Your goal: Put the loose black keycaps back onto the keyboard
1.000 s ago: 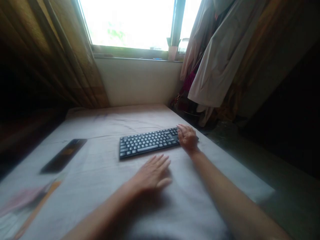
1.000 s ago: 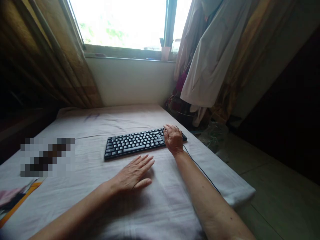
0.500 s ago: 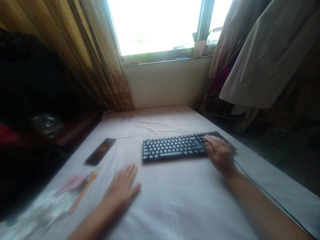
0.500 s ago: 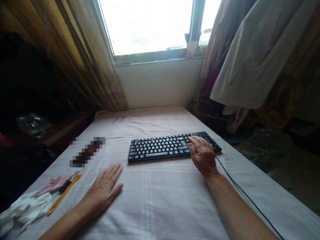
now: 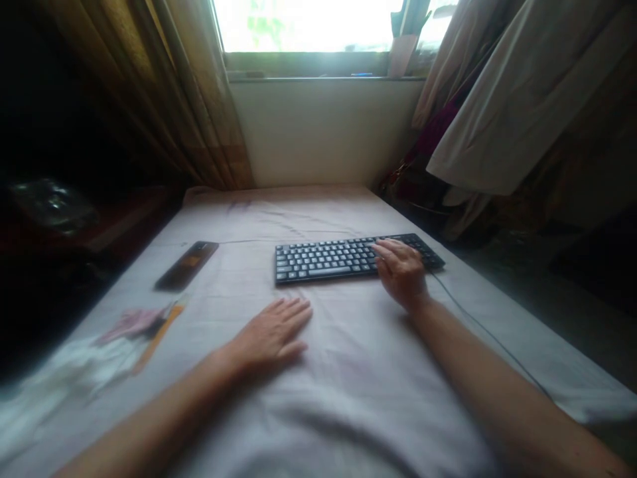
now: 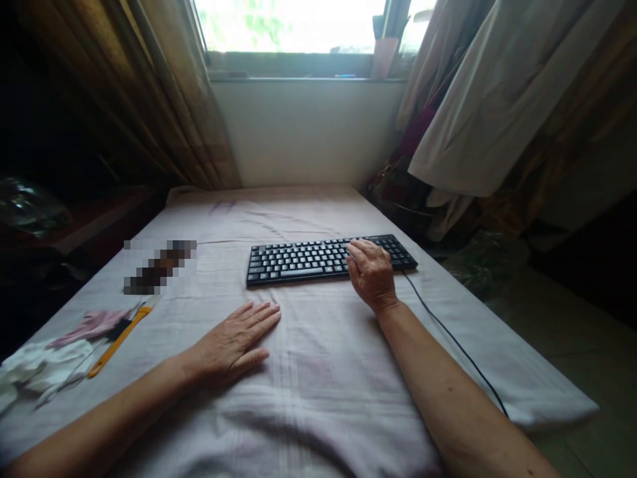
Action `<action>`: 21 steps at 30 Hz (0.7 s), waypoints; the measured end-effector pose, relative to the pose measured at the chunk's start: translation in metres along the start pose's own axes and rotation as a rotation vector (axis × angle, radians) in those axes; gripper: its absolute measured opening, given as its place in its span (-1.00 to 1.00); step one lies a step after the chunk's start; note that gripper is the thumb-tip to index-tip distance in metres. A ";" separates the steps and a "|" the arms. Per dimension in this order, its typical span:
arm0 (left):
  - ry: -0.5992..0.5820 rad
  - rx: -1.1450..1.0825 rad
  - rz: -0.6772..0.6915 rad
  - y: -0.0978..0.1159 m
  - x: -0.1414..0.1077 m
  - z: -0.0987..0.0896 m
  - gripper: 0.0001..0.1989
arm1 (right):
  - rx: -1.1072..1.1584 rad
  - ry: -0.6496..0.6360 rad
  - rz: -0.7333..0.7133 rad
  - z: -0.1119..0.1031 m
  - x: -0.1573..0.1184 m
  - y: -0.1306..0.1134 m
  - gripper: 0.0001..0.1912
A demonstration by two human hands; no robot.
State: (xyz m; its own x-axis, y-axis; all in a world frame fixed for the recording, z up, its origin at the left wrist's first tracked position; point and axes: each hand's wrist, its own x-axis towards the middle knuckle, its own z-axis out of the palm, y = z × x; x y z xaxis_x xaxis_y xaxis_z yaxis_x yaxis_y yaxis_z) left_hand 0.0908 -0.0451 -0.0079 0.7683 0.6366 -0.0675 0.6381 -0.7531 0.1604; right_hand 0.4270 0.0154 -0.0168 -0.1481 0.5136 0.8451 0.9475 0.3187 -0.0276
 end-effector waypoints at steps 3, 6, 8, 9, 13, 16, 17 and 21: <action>0.058 0.005 0.053 -0.019 0.004 -0.007 -0.33 | 0.028 -0.038 -0.149 -0.003 0.002 -0.010 -0.75; 0.117 0.020 0.093 -0.025 -0.002 -0.006 -0.33 | 0.064 -0.048 -0.258 -0.010 0.003 -0.022 -0.77; 0.167 0.034 0.103 -0.020 -0.009 -0.002 -0.40 | 0.101 -0.042 -0.281 -0.017 0.001 -0.035 -0.76; 0.199 0.043 0.097 -0.017 -0.013 0.000 -0.46 | 0.128 -0.042 -0.289 -0.021 0.000 -0.043 -0.75; 0.344 0.088 0.074 -0.007 -0.026 0.004 -0.58 | 0.238 -0.092 -0.386 -0.028 -0.006 -0.077 -0.71; 0.430 0.121 0.110 -0.005 -0.038 0.002 -0.61 | 0.235 -0.128 -0.426 -0.028 -0.011 -0.081 -0.75; 0.456 0.129 0.121 -0.005 -0.041 0.002 -0.61 | 0.223 -0.142 -0.429 -0.028 -0.013 -0.076 -0.76; 0.533 0.136 0.160 -0.009 -0.050 0.001 -0.63 | 0.174 -0.168 -0.404 -0.032 -0.019 -0.044 -0.76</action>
State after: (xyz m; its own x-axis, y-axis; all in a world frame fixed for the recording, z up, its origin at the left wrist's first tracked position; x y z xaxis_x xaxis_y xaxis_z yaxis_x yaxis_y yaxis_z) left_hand 0.0465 -0.0708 -0.0066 0.7465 0.4820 0.4588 0.5437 -0.8392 -0.0031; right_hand 0.3971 -0.0339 -0.0146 -0.5526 0.4386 0.7088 0.7452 0.6408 0.1845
